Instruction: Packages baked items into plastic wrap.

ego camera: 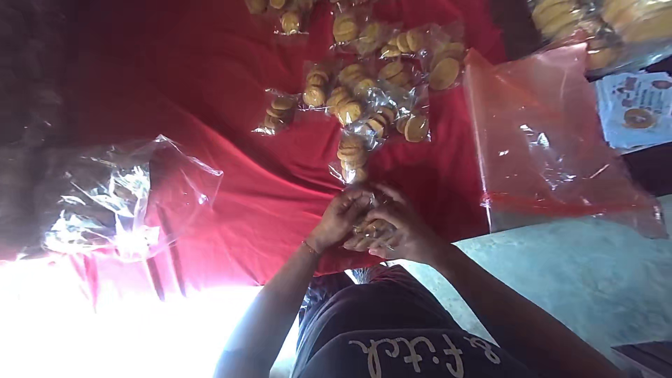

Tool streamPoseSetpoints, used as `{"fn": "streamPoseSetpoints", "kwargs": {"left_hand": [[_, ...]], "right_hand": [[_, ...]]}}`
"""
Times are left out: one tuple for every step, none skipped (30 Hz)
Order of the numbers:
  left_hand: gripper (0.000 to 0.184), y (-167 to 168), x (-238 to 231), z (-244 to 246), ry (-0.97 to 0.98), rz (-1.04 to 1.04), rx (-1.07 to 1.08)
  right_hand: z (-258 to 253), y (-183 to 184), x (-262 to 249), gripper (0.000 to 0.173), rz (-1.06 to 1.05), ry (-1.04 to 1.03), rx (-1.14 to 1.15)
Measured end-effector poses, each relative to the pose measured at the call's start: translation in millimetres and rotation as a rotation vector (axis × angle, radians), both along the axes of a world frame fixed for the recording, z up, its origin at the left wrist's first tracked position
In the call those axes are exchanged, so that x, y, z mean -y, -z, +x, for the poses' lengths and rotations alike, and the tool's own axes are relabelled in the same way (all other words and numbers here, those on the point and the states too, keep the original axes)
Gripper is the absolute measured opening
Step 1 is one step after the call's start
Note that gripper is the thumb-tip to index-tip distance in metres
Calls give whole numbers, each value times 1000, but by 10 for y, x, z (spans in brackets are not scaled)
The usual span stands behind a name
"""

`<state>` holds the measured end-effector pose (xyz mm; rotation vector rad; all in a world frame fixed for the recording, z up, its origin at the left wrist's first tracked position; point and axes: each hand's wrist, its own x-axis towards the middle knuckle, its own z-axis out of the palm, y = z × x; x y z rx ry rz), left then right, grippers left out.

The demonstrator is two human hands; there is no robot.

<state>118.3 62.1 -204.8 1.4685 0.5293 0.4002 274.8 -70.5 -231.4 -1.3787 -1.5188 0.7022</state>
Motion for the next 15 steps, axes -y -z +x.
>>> {"fn": "streamPoseSetpoints", "kwargs": {"left_hand": [[28, -19, 2, 15, -101, 104, -16], [30, -47, -35, 31, -259, 216, -81], [30, -68, -126, 49, -414, 319, -204], [31, -70, -253, 76, -496, 423, -347], [37, -40, -376, 121, -502, 525, -473], [44, -1, -469, 196, -475, 619, -565], [50, 14, -530, 291, -428, 684, -626], [55, -4, -564, 387, -370, 707, -650], [56, -59, -583, 467, -300, 690, -633], [56, -135, -588, 517, -216, 647, -572], [56, -210, -584, 532, -117, 627, -485], [53, -266, -576, 526, -12, 647, -379], [48, -315, -566, 519, 96, 694, -287], [42, -366, -551, 515, 201, 747, -224], [36, -415, -536, 515, 313, 769, -187]], "right_hand": [[29, -3, 16, 53, 9, 14, 21], [62, 14, 33, 53, 39, 25, 47], [78, 45, 57, 52, 73, 36, 77], [75, 81, 92, 51, 103, 43, 107], [73, 101, 124, 50, 118, 41, 119], [83, 105, 144, 49, 117, 31, 110], [108, 91, 150, 49, 102, 7, 82], [142, 74, 148, 50, 89, -15, 41], [190, 49, 144, 51, 77, -38, 11], [243, 16, 143, 50, 67, -56, 13], [297, -18, 152, 49, 62, -70, 41], [342, -48, 168, 47, 65, -63, 99], [380, -59, 188, 46, 80, -42, 176], [411, -63, 209, 48, 97, -10, 258], [435, -62, 233, 51, 107, 19, 317]]}}
